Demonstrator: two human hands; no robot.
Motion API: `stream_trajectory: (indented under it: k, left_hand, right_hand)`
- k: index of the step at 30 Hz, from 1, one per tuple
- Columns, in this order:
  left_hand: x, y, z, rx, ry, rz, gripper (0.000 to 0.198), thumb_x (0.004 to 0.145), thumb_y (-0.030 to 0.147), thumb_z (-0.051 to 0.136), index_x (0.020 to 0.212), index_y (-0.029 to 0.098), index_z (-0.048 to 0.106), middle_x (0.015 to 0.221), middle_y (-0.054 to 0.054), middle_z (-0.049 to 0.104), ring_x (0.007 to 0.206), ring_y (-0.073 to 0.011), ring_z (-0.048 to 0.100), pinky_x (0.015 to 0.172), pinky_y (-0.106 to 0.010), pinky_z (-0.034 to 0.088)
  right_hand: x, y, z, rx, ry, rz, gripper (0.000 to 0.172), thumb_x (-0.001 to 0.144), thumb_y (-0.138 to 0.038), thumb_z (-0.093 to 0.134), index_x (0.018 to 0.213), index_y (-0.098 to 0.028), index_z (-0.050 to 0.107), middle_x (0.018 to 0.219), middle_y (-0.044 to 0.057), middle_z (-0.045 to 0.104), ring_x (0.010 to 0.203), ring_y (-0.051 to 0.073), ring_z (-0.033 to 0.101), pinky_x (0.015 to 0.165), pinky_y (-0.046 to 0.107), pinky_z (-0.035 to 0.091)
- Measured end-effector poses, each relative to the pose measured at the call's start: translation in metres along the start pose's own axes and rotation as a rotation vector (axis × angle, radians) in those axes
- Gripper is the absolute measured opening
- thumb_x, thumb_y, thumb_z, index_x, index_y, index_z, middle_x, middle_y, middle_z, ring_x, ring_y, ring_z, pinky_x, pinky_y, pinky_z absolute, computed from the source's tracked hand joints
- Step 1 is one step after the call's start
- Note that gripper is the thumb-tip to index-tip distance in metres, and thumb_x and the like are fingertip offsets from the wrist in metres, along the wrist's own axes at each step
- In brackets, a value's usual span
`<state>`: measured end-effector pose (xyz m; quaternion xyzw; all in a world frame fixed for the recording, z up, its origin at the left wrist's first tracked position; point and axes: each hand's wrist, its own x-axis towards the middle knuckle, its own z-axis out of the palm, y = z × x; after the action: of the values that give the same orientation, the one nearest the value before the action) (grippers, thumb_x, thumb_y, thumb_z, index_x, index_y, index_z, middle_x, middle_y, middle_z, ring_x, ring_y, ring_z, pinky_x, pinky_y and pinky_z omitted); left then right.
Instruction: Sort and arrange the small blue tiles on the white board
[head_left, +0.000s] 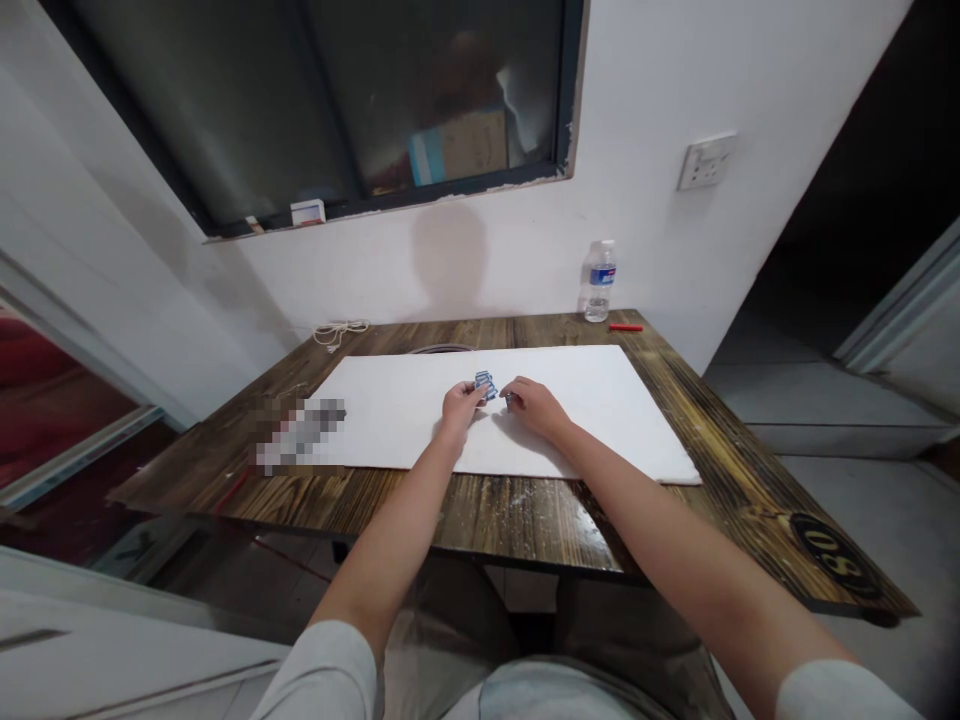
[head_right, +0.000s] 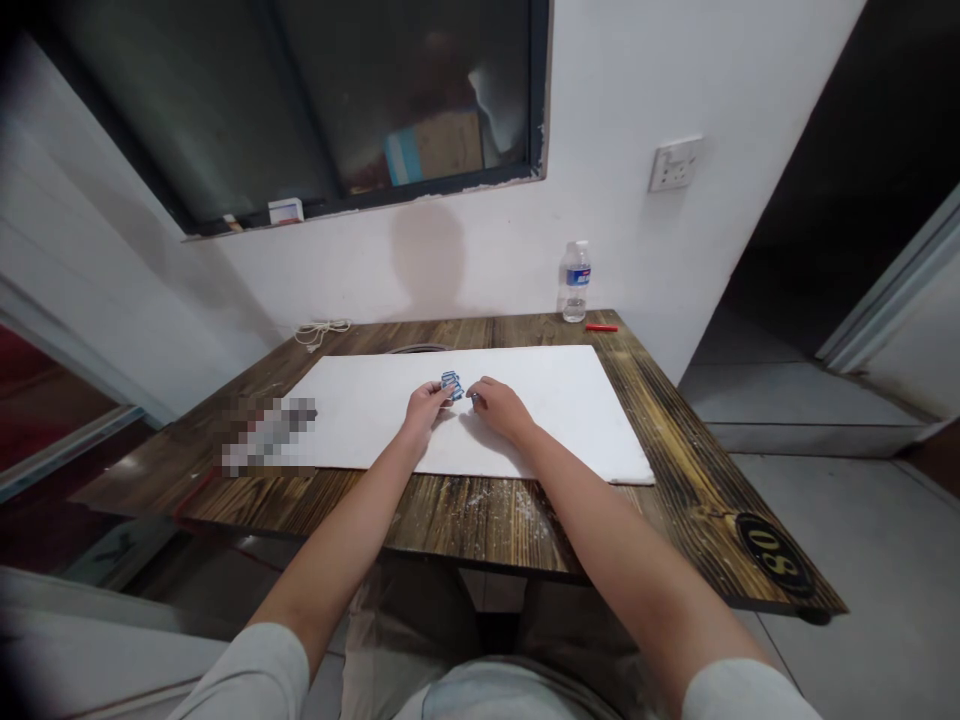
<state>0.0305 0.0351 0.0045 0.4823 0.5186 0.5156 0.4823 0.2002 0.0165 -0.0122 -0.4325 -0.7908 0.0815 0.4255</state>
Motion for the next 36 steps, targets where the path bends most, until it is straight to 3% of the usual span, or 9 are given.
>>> stream_trajectory:
  k: [4, 8, 15, 21, 26, 30, 36]
  left_hand:
    - [0.0, -0.002, 0.001, 0.011, -0.053, 0.013, 0.033, 0.06, 0.038, 0.079, 0.079, 0.015, 0.066, 0.071, -0.003, 0.067, 0.058, -0.0106, 0.059, 0.053, -0.02, 0.042]
    - [0.0, -0.004, 0.002, 0.012, -0.06, 0.045, 0.029, 0.061, 0.035, 0.077, 0.079, 0.014, 0.068, 0.07, -0.003, 0.067, 0.058, -0.0107, 0.059, 0.054, -0.021, 0.044]
    - [0.002, -0.008, 0.0, 0.097, -0.05, 0.131, 0.027, 0.066, 0.034, 0.071, 0.085, 0.015, 0.07, 0.076, -0.005, 0.07, 0.062, -0.0128, 0.06, 0.059, -0.024, 0.046]
    - [-0.006, -0.004, 0.002, 0.37, -0.168, 0.309, 0.024, 0.072, 0.032, 0.064, 0.087, 0.016, 0.074, 0.084, -0.007, 0.073, 0.073, -0.0176, 0.063, 0.07, -0.028, 0.047]
    - [-0.012, 0.0, 0.006, 0.404, -0.239, 0.344, 0.022, 0.076, 0.029, 0.061, 0.089, 0.018, 0.075, 0.089, -0.007, 0.074, 0.083, -0.0205, 0.065, 0.077, -0.029, 0.047]
    - [-0.012, 0.003, 0.006, 0.434, -0.229, 0.356, 0.019, 0.075, 0.026, 0.062, 0.088, 0.02, 0.075, 0.09, -0.005, 0.074, 0.085, -0.0209, 0.065, 0.078, -0.03, 0.047]
    - [-0.015, 0.006, 0.004, 0.51, -0.157, 0.417, 0.02, 0.073, 0.028, 0.065, 0.09, 0.019, 0.073, 0.077, -0.003, 0.07, 0.072, -0.0174, 0.062, 0.069, -0.027, 0.045]
  right_hand:
    - [0.002, 0.004, 0.003, 0.146, 0.092, 0.067, 0.024, 0.071, -0.009, 0.053, 0.086, -0.018, 0.069, 0.077, 0.002, 0.064, 0.068, 0.014, 0.055, 0.067, 0.025, 0.043]
    - [0.003, 0.008, 0.006, 0.323, 0.106, 0.202, 0.012, 0.074, -0.024, 0.061, 0.081, -0.019, 0.069, 0.07, 0.0, 0.066, 0.061, 0.013, 0.055, 0.061, 0.025, 0.043]
    - [0.004, 0.01, 0.008, 0.596, 0.073, 0.27, 0.03, 0.065, -0.044, 0.073, 0.082, -0.02, 0.068, 0.075, 0.003, 0.07, 0.067, 0.016, 0.062, 0.064, 0.029, 0.048]
    - [0.004, 0.007, 0.003, 0.456, 0.132, 0.336, 0.026, 0.068, -0.045, 0.07, 0.072, -0.02, 0.068, 0.067, 0.001, 0.067, 0.062, 0.015, 0.056, 0.06, 0.028, 0.044]
    - [0.004, 0.012, 0.002, 0.285, 0.198, 0.257, 0.02, 0.069, -0.039, 0.069, 0.073, -0.02, 0.066, 0.074, 0.002, 0.065, 0.063, 0.014, 0.053, 0.062, 0.027, 0.044]
    - [0.003, 0.015, 0.004, 0.363, 0.106, 0.257, 0.034, 0.074, -0.034, 0.065, 0.105, -0.022, 0.066, 0.081, 0.0, 0.067, 0.058, 0.012, 0.052, 0.059, 0.026, 0.045]
    - [0.002, 0.012, 0.006, 0.428, 0.081, 0.295, 0.021, 0.075, -0.033, 0.064, 0.09, -0.021, 0.072, 0.081, 0.003, 0.072, 0.066, 0.015, 0.061, 0.063, 0.028, 0.049]
